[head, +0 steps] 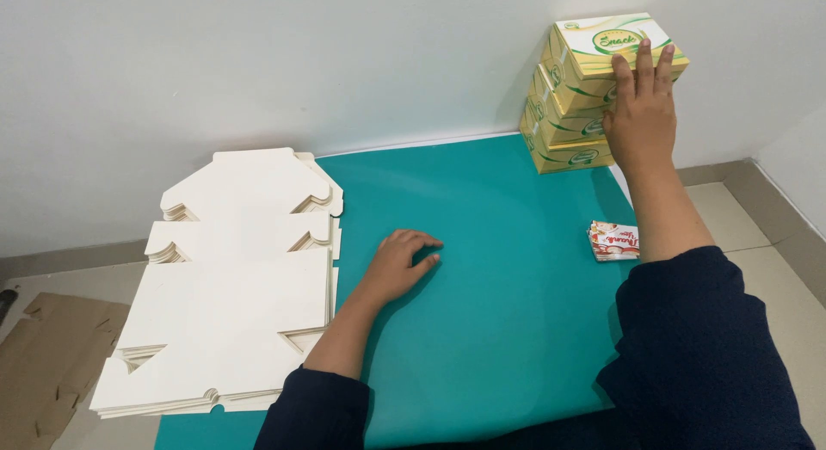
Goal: The person assembles flat cardboard pieces into small rectangular boxes. They fold the sides, tuck flaps, and close the lids. A small snack packet is placed inside one box before closing it. The finished boxes are stacked on the table.
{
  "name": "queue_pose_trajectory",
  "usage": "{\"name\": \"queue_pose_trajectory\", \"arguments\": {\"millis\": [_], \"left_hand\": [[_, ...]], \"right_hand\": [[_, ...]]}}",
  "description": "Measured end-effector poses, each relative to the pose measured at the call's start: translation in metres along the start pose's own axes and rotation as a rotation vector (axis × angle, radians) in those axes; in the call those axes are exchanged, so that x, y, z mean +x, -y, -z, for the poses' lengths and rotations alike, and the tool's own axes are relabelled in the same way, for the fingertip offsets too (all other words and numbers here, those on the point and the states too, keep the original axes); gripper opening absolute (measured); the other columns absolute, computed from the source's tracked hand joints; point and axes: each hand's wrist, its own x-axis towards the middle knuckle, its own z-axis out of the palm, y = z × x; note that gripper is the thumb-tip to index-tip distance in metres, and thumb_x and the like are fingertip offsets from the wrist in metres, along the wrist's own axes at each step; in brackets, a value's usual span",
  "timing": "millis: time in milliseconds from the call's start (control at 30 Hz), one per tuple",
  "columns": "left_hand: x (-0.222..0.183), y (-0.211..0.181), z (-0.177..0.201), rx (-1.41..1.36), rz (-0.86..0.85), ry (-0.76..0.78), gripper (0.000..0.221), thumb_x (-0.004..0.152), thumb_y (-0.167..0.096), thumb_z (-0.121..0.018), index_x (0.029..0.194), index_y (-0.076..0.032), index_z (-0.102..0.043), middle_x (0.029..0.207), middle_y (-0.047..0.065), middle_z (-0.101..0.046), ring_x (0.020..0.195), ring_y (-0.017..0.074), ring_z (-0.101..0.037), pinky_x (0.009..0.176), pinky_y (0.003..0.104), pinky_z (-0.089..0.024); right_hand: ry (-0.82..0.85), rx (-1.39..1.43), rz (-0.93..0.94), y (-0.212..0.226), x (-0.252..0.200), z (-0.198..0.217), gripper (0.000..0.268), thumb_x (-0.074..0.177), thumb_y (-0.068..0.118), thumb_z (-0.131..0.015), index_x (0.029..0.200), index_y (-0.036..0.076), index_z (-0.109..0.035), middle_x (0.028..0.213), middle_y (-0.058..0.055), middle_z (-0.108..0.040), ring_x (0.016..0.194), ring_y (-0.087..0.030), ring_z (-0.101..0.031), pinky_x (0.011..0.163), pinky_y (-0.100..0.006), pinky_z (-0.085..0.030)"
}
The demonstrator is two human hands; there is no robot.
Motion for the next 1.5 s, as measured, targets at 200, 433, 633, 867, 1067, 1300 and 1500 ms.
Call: {"name": "queue_pose_trajectory", "arguments": {"millis": [200,433,633,867,1067,1300,1500], "left_hand": [[-0.001,-0.004,0.002,-0.013,0.028,0.022,0.035,0.091,-0.039,-0.051,0.117,-0.02,-0.064,0.12,-0.001,-0.061,0.119,0.0232,-0.047,0.096,0.044,-0.034],[-0.007,-0.023,0.003,0.233,-0.008,0.071,0.032,0.092,-0.029,-0.058,0.122,-0.016,-0.059,0.123,0.004,-0.055,0.126,0.0246,-0.044,0.106,0.047,-0.037],[-0.01,0.008,-0.025,0.388,-0.003,0.074,0.031,0.09,-0.021,-0.058,0.12,-0.011,-0.059,0.125,0.005,-0.055,0.128,0.0227,-0.046,0.108,0.044,-0.038],[-0.14,0.002,0.113,0.552,0.197,0.101,0.036,0.091,-0.027,-0.056,0.122,-0.011,-0.06,0.13,0.008,-0.056,0.13,0.027,-0.046,0.112,0.053,-0.026],[-0.278,-0.006,0.209,0.577,0.62,0.087,0.057,0.09,-0.044,-0.056,0.138,-0.015,-0.048,0.144,0.009,-0.045,0.138,0.028,-0.036,0.114,0.05,-0.025],[-0.335,0.025,0.199,0.802,0.621,0.182,0.048,0.098,-0.032,-0.045,0.143,-0.017,-0.04,0.15,0.002,-0.039,0.14,0.017,-0.032,0.11,0.036,-0.036],[-0.354,0.042,0.19,1.026,0.469,0.171,0.043,0.098,-0.019,-0.043,0.141,-0.018,-0.041,0.144,0.002,-0.047,0.134,0.0152,-0.042,0.105,0.032,-0.043]], "right_hand": [[0.21,0.148,-0.155,0.022,0.005,0.023,0.095,0.082,-0.006,-0.063,0.155,0.014,-0.005,0.158,-0.016,0.003,0.144,-0.04,0.005,0.119,-0.063,-0.005],[0.155,0.248,-0.208,0.109,-0.038,0.046,0.093,0.086,-0.009,-0.066,0.156,0.011,-0.007,0.157,-0.02,0.003,0.143,-0.039,0.006,0.115,-0.055,0.0],[0.386,0.573,0.267,0.245,-0.123,0.057,0.078,0.078,0.021,-0.063,0.147,0.008,-0.028,0.153,-0.019,-0.023,0.142,-0.036,-0.02,0.114,-0.051,-0.018],[0.555,0.792,0.463,0.345,-0.128,0.115,0.07,0.091,0.04,-0.054,0.147,0.009,-0.025,0.149,-0.015,-0.031,0.139,-0.031,-0.027,0.114,-0.046,-0.021],[0.637,0.783,0.713,0.42,-0.136,0.149,0.053,0.094,0.029,-0.047,0.14,0.004,-0.037,0.145,-0.018,-0.039,0.135,-0.032,-0.036,0.113,-0.046,-0.026],[0.564,0.432,0.763,0.458,-0.173,0.132,0.044,0.094,0.01,-0.04,0.135,-0.005,-0.04,0.134,-0.028,-0.047,0.126,-0.037,-0.047,0.107,-0.046,-0.034],[0.128,0.43,0.676,0.462,-0.188,0.126,0.024,0.092,0.006,-0.047,0.11,-0.003,-0.06,0.104,-0.023,-0.066,0.101,-0.034,-0.065,0.089,-0.042,-0.051]]}}
